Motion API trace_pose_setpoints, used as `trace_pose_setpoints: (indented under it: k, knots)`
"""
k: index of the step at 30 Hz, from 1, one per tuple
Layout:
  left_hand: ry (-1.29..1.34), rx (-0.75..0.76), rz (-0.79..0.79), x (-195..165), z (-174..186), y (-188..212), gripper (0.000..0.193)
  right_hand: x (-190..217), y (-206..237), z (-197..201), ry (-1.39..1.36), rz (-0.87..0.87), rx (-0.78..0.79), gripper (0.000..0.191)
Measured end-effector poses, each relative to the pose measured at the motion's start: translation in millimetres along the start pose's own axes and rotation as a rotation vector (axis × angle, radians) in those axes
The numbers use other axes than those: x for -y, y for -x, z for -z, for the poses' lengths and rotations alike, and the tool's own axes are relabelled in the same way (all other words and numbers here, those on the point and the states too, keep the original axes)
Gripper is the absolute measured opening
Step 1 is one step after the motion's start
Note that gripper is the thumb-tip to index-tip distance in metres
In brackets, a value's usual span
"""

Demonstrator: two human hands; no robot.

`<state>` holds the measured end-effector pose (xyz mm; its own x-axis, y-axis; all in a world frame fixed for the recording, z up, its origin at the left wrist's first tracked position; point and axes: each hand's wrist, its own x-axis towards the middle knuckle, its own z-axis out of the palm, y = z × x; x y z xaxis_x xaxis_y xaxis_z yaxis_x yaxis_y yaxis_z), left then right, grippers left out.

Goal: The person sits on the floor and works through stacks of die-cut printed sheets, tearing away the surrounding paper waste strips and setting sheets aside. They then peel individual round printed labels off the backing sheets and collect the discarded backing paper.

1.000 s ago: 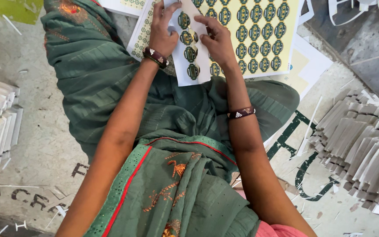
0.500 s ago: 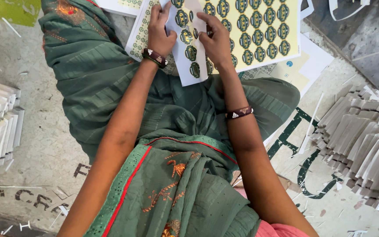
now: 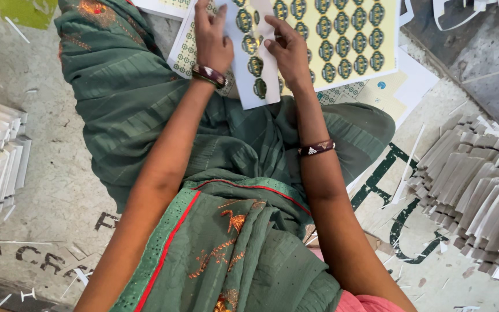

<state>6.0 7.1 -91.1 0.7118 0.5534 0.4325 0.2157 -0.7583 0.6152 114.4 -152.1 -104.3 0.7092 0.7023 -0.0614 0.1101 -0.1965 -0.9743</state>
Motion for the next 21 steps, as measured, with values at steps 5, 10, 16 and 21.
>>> trace_pose_setpoints:
  k: [5, 10, 16, 21]
  knots:
    - [-0.005, 0.064, -0.160, -19.6, -5.5, 6.9, 0.042, 4.8, -1.5, -3.7, -0.120, -0.045, 0.026, 0.045]
    - [0.131, 0.290, -0.112, -16.9, -6.6, 6.6, 0.075, 2.4, -6.2, -5.0, -0.126, -0.007, -0.002, 0.045]
    - [-0.092, 0.521, -0.160, -11.9, 1.0, 6.0, 0.105, -1.7, -9.1, 3.2, 0.084, 0.014, -0.033, 0.043]
    - [-0.126, 0.618, -0.094, -15.6, 5.3, 1.3, 0.135, 2.0, -9.0, 10.6, 0.114, 0.078, -0.003, 0.040]
